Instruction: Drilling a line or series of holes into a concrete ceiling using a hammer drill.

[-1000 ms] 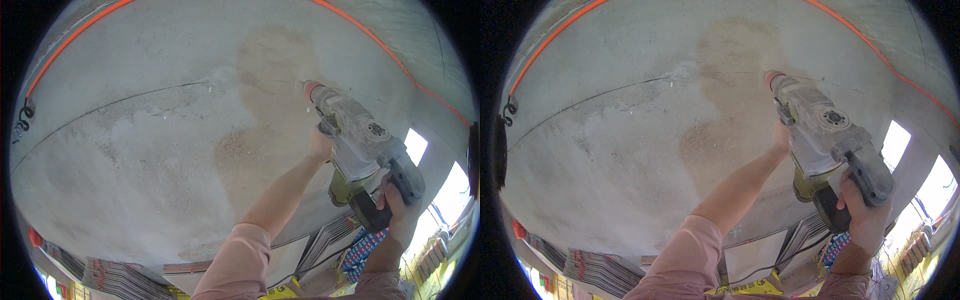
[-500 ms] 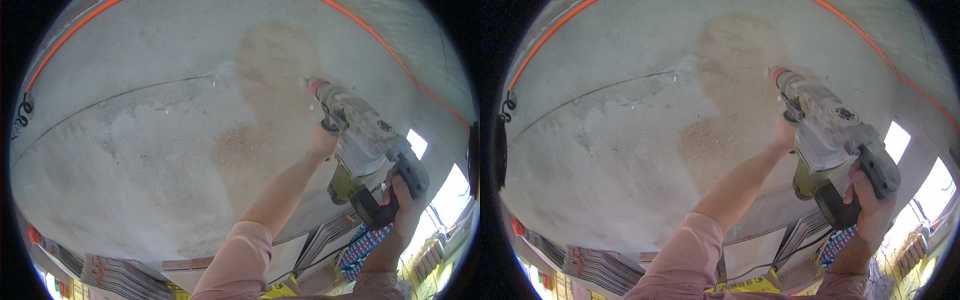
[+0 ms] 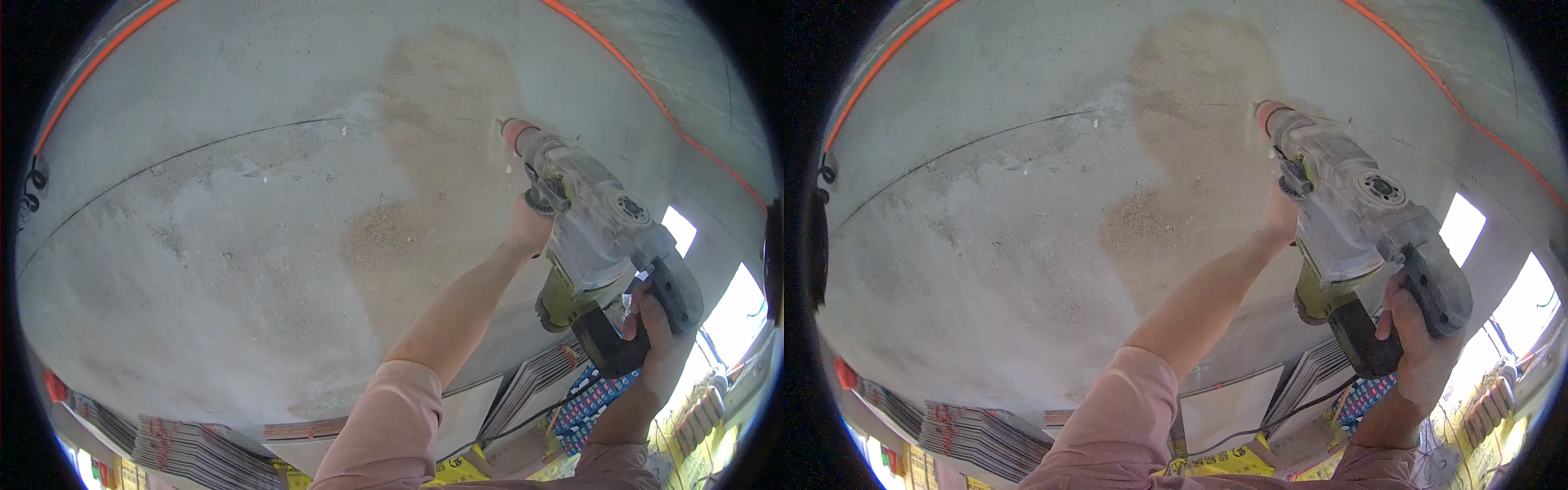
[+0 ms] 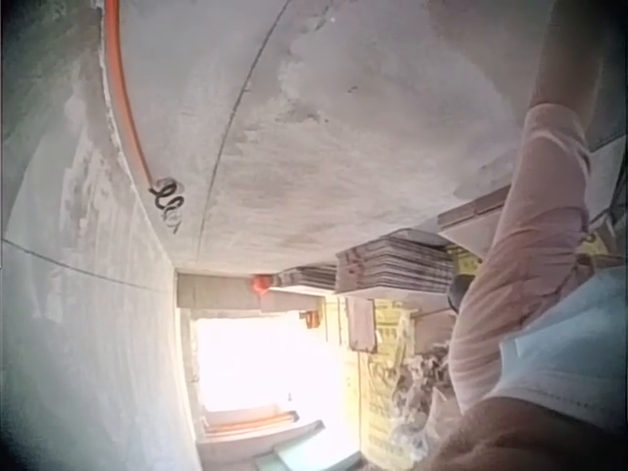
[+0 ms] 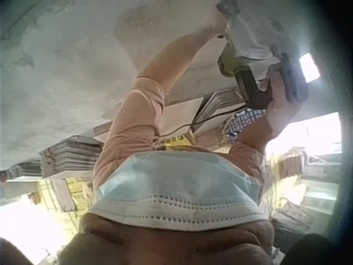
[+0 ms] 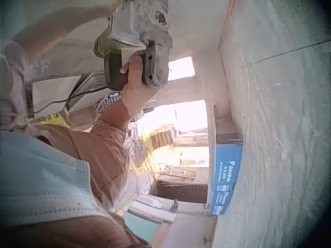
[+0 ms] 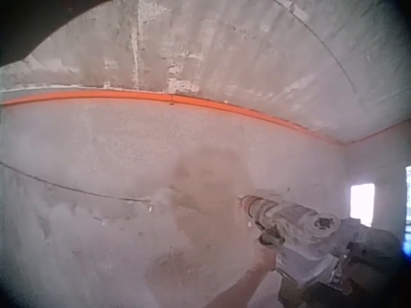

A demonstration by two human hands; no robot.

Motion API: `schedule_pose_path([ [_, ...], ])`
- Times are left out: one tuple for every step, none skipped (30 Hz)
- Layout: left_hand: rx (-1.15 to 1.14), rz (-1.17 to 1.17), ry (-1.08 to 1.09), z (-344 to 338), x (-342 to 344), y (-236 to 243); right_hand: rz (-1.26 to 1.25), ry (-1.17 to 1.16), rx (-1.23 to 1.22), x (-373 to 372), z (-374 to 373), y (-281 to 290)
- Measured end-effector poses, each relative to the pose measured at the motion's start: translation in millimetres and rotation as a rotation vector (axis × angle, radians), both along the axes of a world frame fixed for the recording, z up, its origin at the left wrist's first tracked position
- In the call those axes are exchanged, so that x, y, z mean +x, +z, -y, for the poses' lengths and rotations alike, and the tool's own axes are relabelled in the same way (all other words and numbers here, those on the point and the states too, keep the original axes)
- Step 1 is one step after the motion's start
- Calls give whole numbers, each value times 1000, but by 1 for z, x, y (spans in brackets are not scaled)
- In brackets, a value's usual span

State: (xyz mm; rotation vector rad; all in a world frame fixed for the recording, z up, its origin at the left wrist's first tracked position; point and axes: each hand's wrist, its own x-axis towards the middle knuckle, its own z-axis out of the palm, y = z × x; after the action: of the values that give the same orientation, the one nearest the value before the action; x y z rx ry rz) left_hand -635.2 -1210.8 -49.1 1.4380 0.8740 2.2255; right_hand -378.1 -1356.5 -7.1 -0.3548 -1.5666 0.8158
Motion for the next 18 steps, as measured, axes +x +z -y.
schedule_pose_path([
  [21, 21, -35, -1, -1, 0, -17, 9, -3, 0, 0, 0],
  [-18, 62, -82, -1, -1, 1, -1, -3, 2, -1, 0, 1],
  [-3, -1, -29, -1, -2, 1, -16, -16, 1, -2, 0, 1],
  [-38, -52, 21, 0, -2, 1, -30, -27, -6, -3, 0, 2],
  [-80, -95, 69, 1, -2, 0, -32, -36, -5, -4, 0, 2],
  [-53, -132, 97, 2, -3, -1, -39, -49, -16, -6, 0, 3],
  [-16, -171, 123, 2, -3, -1, -60, -72, -15, -8, -1, 3],
  [61, -206, 158, 1, -3, -2, -60, -65, -16, -9, -1, 4],
  [16, -166, 126, 0, -3, -2, -76, -67, -12, -10, -1, 3],
  [15, -119, 102, -3, -3, -1, -104, -69, -12, -10, -2, 4],
  [7, -83, 69, -6, -2, -2, -75, -64, -8, -10, -3, 4],
  [23, -29, 18, -9, -3, -2, -66, -57, -2, -10, -4, 5],
  [38, 15, -44, -13, -4, 0, -41, -47, -5, -8, -6, 6],
  [50, 60, -108, -15, -4, 0, -26, -37, -4, -6, -6, 7],
  [60, 5, -60, -16, -5, 1, 0, -13, -9, -4, -8, 9],
  [67, -48, -7, -16, -6, 1, 1, -4, -31, -2, -9, 10],
  [73, -100, 46, -15, -6, 1, 20, -8, -14, -2, -9, 9],
  [19, -67, 29, -13, -6, 1, 9, -29, -13, -2, -9, 8],
])
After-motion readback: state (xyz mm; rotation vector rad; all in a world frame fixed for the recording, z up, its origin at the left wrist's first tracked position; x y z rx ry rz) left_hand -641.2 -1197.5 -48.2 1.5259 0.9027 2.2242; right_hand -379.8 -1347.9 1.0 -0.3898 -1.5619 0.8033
